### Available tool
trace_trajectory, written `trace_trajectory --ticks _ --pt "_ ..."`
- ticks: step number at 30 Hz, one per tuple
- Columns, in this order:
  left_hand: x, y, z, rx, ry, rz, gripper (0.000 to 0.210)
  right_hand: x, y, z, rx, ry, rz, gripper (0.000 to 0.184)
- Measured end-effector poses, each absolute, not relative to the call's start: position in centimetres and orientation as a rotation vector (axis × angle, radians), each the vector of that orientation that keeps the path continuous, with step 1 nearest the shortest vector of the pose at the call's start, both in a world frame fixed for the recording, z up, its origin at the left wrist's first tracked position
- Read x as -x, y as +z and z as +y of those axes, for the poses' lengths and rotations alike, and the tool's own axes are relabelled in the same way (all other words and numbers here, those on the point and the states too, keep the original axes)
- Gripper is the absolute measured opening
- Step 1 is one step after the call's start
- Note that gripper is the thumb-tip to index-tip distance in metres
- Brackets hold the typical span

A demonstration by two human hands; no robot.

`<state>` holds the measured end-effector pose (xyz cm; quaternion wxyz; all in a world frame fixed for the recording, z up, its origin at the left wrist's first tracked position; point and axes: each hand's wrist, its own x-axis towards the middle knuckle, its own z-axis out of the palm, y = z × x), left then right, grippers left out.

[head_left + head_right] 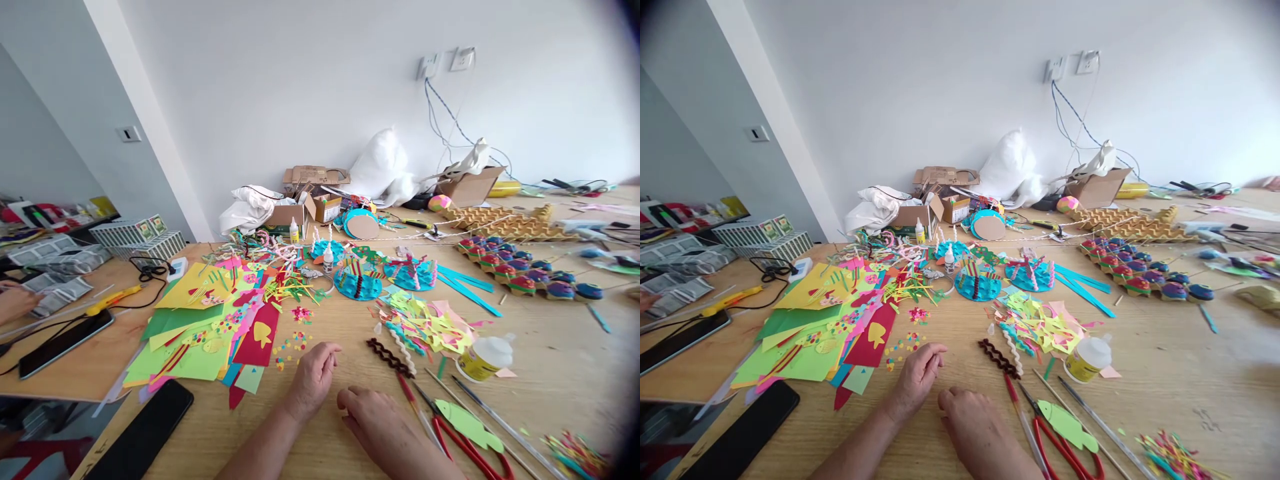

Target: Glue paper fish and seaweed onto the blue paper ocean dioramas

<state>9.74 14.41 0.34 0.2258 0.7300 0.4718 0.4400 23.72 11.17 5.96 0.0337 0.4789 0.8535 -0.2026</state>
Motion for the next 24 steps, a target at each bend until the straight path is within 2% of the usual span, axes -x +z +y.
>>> trace_trajectory --ticks 14,24 --pt "-9.3 0.5 14.6 -1.670 1.292 1.358 0.025 -22.3 5.1 12.7 -1.267 -0.411 2.906 0.024" --pt "-9.4 2.2 13.6 -1.703 1.241 1.160 0.027 -20.7 2.1 13.8 -1.432 -0.600 2.957 0.027"
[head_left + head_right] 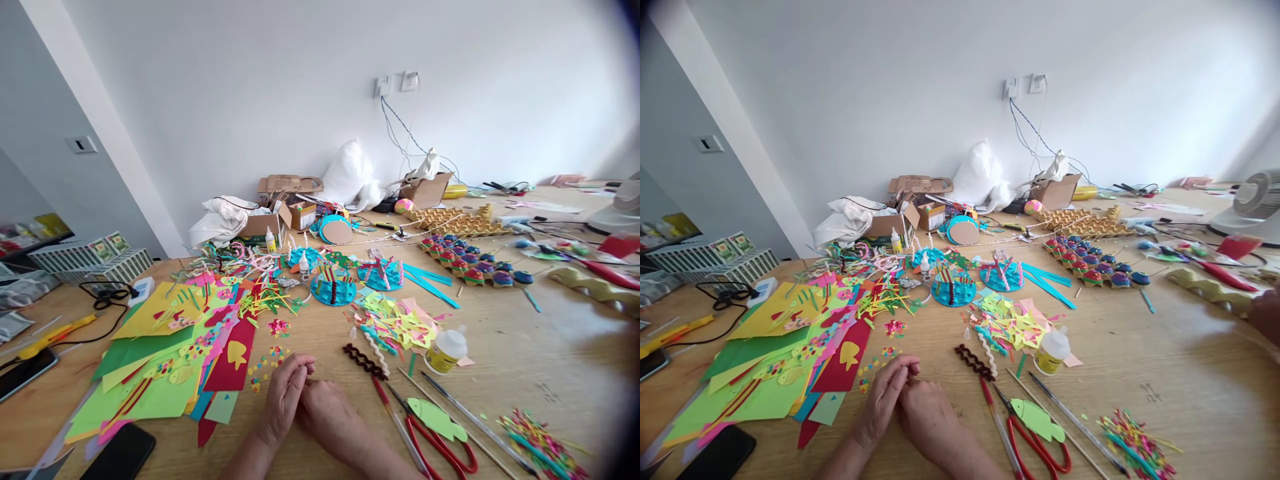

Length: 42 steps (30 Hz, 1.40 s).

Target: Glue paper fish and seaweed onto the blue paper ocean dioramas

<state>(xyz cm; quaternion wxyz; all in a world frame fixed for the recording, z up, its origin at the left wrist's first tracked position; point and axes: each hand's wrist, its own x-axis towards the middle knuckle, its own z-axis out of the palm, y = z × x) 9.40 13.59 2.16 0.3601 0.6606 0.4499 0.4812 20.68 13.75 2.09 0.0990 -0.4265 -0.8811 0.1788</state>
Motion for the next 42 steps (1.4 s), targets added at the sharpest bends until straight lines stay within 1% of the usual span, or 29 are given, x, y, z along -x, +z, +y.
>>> trace_trajectory --ticks 6,13,15,19,21,25,27,33,37,42 --pt "-10.0 3.2 13.1 -1.822 1.190 1.097 0.028 -19.9 0.9 13.6 1.215 0.679 -2.349 0.031" --pt "-10.7 3.6 13.0 -1.989 1.183 1.226 0.022 -20.5 1.0 13.3 1.024 0.782 -2.255 0.033" --pt "-10.9 3.9 13.0 -2.085 1.152 1.227 0.020 -20.4 0.6 13.3 1.070 0.764 -2.247 0.032" --pt "-11.2 4.7 13.1 -2.277 1.103 1.150 0.019 -19.7 -0.1 13.7 1.316 0.696 -2.178 0.032" --pt "-11.1 4.8 13.1 -2.329 1.067 1.115 0.020 -19.6 -0.2 13.9 1.296 0.676 -2.180 0.032" --pt "-10.6 4.6 13.1 -2.255 0.990 1.067 0.022 -20.3 0.1 13.8 1.078 0.638 -2.299 0.025" --pt "-10.3 4.4 13.0 -2.165 0.980 1.031 0.023 -20.6 0.2 13.5 1.034 0.615 -2.327 0.024" --pt "-9.9 3.4 12.7 -1.994 1.031 1.003 0.027 -20.3 -0.3 13.5 1.038 0.568 -2.351 0.025" --pt "-9.9 2.8 12.7 -1.967 1.079 1.019 0.027 -20.2 -0.8 13.6 1.033 0.552 -2.345 0.026" --pt "-10.1 2.8 13.1 -1.980 1.117 1.067 0.027 -20.6 -0.2 13.7 1.031 0.556 -2.358 0.029"
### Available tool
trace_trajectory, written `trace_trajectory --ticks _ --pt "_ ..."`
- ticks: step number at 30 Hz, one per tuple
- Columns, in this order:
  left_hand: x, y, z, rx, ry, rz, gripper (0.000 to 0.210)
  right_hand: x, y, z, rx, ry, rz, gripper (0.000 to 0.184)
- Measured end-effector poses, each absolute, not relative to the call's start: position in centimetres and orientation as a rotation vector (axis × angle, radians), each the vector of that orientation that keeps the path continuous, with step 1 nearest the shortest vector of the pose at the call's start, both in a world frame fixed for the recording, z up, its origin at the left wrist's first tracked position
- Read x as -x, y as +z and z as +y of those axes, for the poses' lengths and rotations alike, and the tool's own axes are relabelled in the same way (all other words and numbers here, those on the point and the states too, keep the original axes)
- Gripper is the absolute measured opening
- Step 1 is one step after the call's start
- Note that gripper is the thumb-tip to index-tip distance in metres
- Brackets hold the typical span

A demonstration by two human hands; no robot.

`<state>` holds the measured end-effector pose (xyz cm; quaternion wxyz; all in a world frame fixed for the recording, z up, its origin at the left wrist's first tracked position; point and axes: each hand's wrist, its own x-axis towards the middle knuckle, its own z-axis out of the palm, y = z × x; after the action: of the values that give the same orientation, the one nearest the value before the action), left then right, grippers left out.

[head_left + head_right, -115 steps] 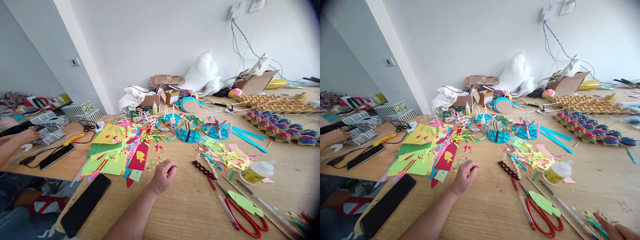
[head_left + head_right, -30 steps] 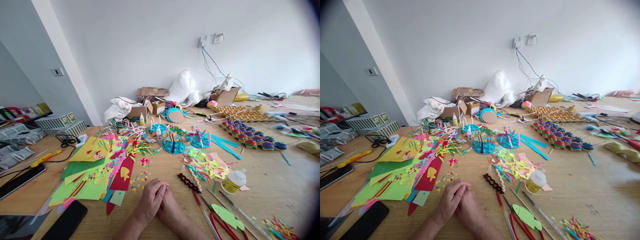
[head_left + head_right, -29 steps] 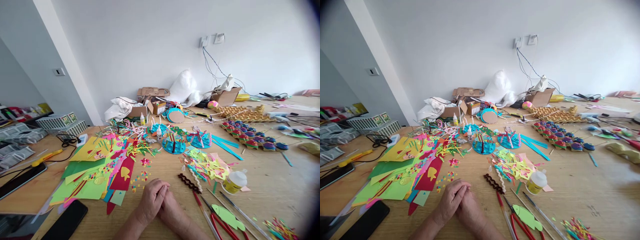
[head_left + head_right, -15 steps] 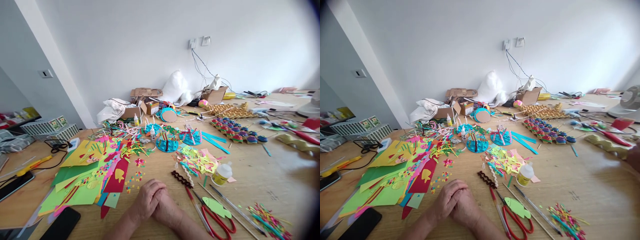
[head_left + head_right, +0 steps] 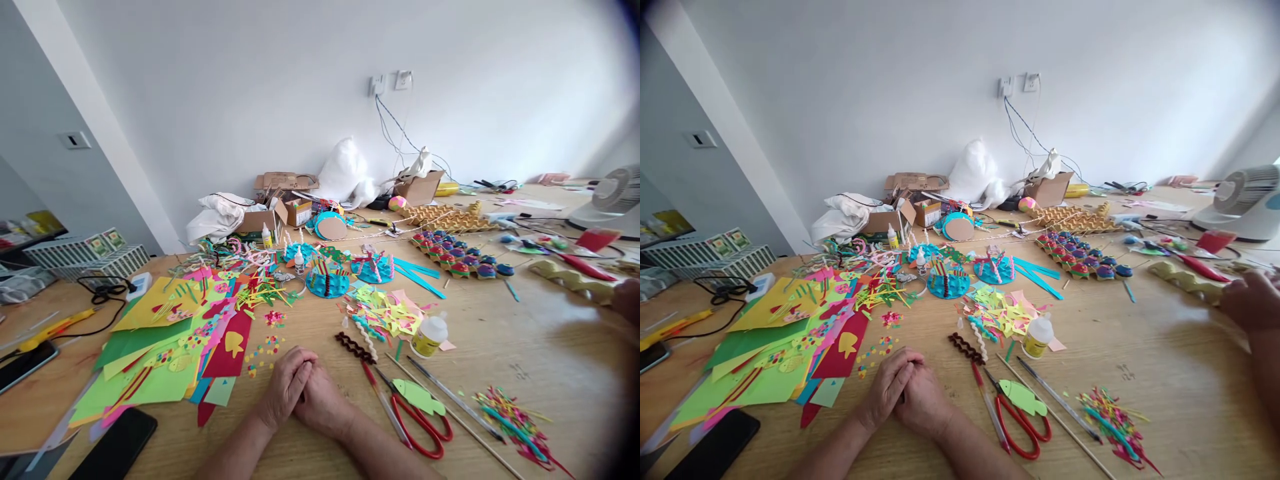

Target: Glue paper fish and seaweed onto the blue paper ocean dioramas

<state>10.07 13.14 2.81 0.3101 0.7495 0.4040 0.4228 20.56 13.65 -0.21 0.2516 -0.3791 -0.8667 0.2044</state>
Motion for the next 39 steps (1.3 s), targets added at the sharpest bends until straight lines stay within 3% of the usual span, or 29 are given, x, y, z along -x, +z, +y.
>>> trace_trajectory --ticks 39 --pt "-9.30 2.33 12.86 -1.946 1.109 1.091 0.031 -20.86 0.41 13.60 0.834 0.648 -2.387 0.021"
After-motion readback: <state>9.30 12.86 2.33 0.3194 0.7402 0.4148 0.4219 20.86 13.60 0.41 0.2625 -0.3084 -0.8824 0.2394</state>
